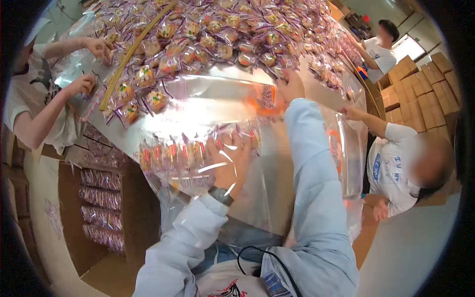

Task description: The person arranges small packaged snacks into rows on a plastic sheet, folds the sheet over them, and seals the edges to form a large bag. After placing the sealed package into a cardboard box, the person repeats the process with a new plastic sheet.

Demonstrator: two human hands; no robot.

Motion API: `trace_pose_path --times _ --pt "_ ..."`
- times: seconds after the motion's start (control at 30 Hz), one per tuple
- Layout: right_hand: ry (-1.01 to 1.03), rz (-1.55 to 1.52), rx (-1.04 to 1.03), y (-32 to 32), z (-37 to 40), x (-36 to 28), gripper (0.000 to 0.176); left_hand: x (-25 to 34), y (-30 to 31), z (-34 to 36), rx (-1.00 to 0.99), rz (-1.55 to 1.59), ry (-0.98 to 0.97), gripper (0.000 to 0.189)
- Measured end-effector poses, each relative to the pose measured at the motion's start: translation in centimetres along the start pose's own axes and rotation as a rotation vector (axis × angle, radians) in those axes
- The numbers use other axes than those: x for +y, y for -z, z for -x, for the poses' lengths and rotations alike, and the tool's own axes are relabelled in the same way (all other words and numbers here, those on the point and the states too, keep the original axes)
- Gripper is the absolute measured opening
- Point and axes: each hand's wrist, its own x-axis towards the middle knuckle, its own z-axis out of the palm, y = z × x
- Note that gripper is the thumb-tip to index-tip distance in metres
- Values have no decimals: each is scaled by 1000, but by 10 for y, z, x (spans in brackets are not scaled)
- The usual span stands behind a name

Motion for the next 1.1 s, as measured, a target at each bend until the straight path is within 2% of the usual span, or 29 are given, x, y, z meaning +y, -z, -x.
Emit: trace_pose_path --times 0.1,0.13,0.23,0.27,0.37,0.4,0.5,0.53,0.63,0.67,0.77,0.83,0.9,0.93,1.03,1.1 --pt "107 32 12 -38 -15 -9 46 6 4 -7 0 22 29 48" --pt "167 65 -6 -52 -20 -13 54 3 -2 -9 -105 172 78 52" --pt "144 209 -15 -73 -32 -46 60 7 -11 -11 0 51 59 54" --pt "226 306 54 -79 -40 -40 63 6 -6 -11 -50 43 53 54" --pt "-43 191 -184 -82 -48 -47 63 9 -30 -9 -3 177 68 53" --pt "-83 259 -233 -88 -49 -45 57 11 -32 -9 -13 145 69 53" --pt "-148 112 -163 -95 -52 -51 46 9 -27 -11 7 102 51 56" --pt "-97 217 -125 -94 -50 -55 38 6 -23 -12 44 127 39 56" --pt "152 105 97 -88 -39 -49 38 7 -14 -10 20 105 -2 58" --pt "134 60 87 -72 -31 -64 40 10 -15 -10 34 101 0 58" --pt "364 -113 71 -17 -5 -84 44 16 -21 -13 43 -12 -3 59" --pt "330 -290 56 29 30 -107 49 20 -18 -7 82 -9 -24 60" --pt "80 -833 -18 72 77 -124 51 11 -7 3 185 112 -72 60" --pt "55 -893 -35 95 98 -131 51 4 7 12 206 366 -41 57" --pt "-57 -1106 -102 149 169 -132 51 -11 35 47 244 475 -8 56" --pt "-67 -1123 -306 169 219 -99 52 -15 44 72 290 499 63 55"
